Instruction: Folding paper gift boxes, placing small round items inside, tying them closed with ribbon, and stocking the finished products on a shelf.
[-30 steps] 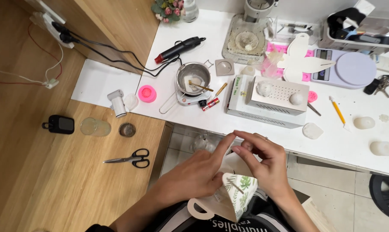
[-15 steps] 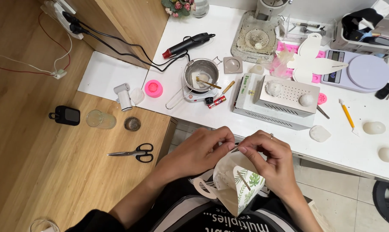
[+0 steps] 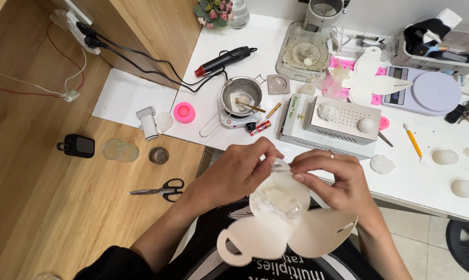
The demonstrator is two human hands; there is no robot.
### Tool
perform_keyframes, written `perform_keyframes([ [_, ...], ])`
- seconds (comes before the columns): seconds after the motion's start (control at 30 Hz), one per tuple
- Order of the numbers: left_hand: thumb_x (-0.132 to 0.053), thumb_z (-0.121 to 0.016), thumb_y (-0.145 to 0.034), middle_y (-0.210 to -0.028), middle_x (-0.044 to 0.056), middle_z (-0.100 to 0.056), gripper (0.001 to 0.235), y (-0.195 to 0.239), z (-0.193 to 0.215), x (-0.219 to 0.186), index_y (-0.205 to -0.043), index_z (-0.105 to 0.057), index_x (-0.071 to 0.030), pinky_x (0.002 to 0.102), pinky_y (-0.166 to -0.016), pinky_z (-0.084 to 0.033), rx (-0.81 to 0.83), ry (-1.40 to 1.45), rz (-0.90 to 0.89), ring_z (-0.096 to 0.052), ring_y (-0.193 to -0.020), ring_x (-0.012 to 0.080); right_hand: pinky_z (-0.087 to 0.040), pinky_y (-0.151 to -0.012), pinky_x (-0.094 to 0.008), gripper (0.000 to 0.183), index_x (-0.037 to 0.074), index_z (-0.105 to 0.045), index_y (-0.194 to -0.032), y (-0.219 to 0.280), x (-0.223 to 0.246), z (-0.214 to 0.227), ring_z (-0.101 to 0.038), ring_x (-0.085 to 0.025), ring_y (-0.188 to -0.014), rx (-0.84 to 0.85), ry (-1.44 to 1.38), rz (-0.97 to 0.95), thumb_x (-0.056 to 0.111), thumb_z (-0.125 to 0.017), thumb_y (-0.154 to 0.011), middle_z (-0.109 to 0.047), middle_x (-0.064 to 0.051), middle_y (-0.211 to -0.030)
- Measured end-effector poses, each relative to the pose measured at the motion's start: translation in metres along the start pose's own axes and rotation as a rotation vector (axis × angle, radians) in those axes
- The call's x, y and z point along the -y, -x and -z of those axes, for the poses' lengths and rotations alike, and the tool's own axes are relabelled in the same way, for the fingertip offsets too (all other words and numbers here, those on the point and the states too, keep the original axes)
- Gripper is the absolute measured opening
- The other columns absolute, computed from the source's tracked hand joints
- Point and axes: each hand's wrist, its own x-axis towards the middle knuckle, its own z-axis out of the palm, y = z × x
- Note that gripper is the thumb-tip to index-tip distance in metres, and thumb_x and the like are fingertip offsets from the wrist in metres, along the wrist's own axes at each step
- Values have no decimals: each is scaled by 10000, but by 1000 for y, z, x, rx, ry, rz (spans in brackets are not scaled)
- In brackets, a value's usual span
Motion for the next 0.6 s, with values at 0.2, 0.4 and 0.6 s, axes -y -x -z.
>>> perform_keyframes([
  [0.2, -77, -557, -1021, -891, 159, -720, 113, -16, 15, 6, -1094, -534, 5, 445, -647, -576, -246, -236, -104, -730, -753, 349, -538, -1036, -408, 549, -17, -647, -1304, -28, -9, 16, -665, -287, -1220, -38, -579, -252, 423, -503, -1009, -695, -182, -1323],
  [0.4, -50, -580, -1016, -889, 192, -695, 111, -31, 17, 11, -1075, -515, 18, 465, -611, -555, -454, -287, -55, -706, -737, 395, -382, -1205, -455, 702, 8, -439, -1483, -27, -7, -8, -490, -333, -1429, -168, -920, -191, 536, -503, -1025, -507, -232, -1513],
  [0.6, -69, -592, -1017, -858, 179, -664, 131, -36, 4, 10, -1058, -492, 6, 478, -591, -531, -460, -344, -67, -681, -690, 386, -335, -1211, -478, 757, 30, -396, -1506, -25, 12, -17, -419, -328, -1477, -124, -775, -23, 498, -670, -979, -418, -218, -1607],
])
